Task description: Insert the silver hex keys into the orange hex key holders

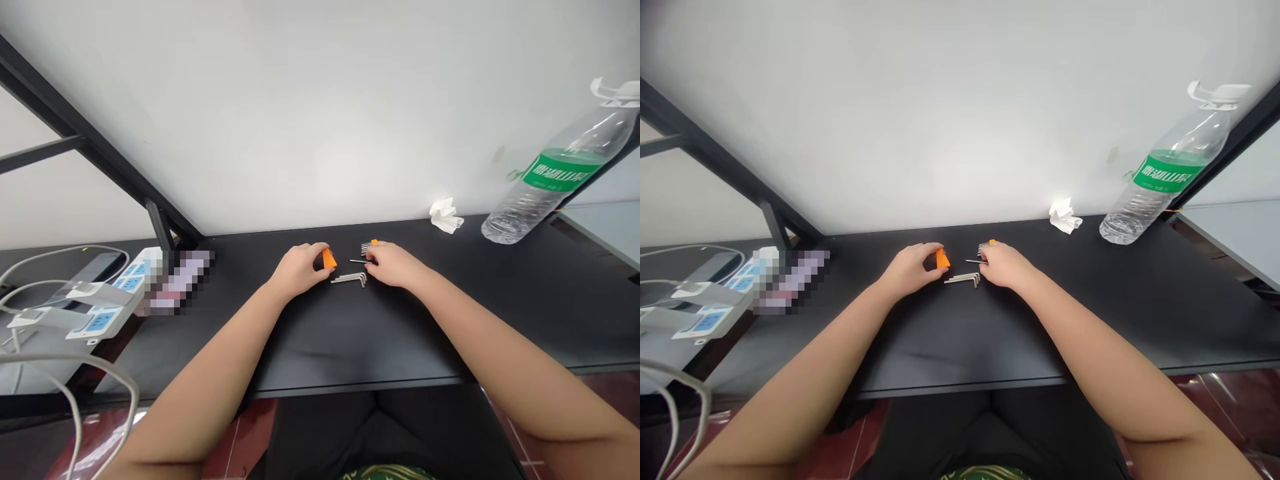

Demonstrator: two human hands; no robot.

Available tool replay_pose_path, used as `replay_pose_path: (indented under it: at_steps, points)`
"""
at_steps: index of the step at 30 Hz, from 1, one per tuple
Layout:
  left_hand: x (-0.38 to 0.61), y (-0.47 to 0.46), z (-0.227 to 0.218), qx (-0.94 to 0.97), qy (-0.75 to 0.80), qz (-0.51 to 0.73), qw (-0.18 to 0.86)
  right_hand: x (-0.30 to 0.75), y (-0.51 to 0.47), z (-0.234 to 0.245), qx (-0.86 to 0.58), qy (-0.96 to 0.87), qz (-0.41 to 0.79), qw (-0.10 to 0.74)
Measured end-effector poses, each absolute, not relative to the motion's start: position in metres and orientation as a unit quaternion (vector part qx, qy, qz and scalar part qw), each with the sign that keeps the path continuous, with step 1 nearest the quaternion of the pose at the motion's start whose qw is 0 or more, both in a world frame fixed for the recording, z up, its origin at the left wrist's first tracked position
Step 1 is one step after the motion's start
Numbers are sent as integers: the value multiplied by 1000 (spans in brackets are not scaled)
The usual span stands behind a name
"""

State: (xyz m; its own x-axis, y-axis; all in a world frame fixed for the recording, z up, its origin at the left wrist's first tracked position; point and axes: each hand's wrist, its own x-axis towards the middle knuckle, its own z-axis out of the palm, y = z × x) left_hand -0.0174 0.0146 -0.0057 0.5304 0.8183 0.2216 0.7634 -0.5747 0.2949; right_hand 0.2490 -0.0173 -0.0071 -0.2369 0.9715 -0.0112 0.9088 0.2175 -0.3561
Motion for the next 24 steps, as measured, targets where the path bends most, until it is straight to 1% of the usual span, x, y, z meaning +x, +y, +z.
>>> replay_pose_path:
  at_steps: [9, 11, 14, 17, 20, 24]
  points:
    - [-18, 16, -8, 870, 449, 177, 100, 226, -39, -5, -543, -817, 168, 102]
    - [-17, 15, -8, 874, 437, 178, 113, 224, -40, -3, -536, -820, 168, 114]
    - [-13, 10, -6, 882, 417, 185, 115, 224, -38, 2, -543, -798, 184, 186]
    - [-5, 2, -4, 895, 394, 192, 81, 223, -35, 5, -565, -728, 280, 271]
    - [3, -6, -1, 910, 365, 191, 46, 218, -33, 3, -557, -673, 368, 319]
    - [10, -11, 1, 918, 349, 185, 24, 211, -33, -2, -528, -639, 433, 355]
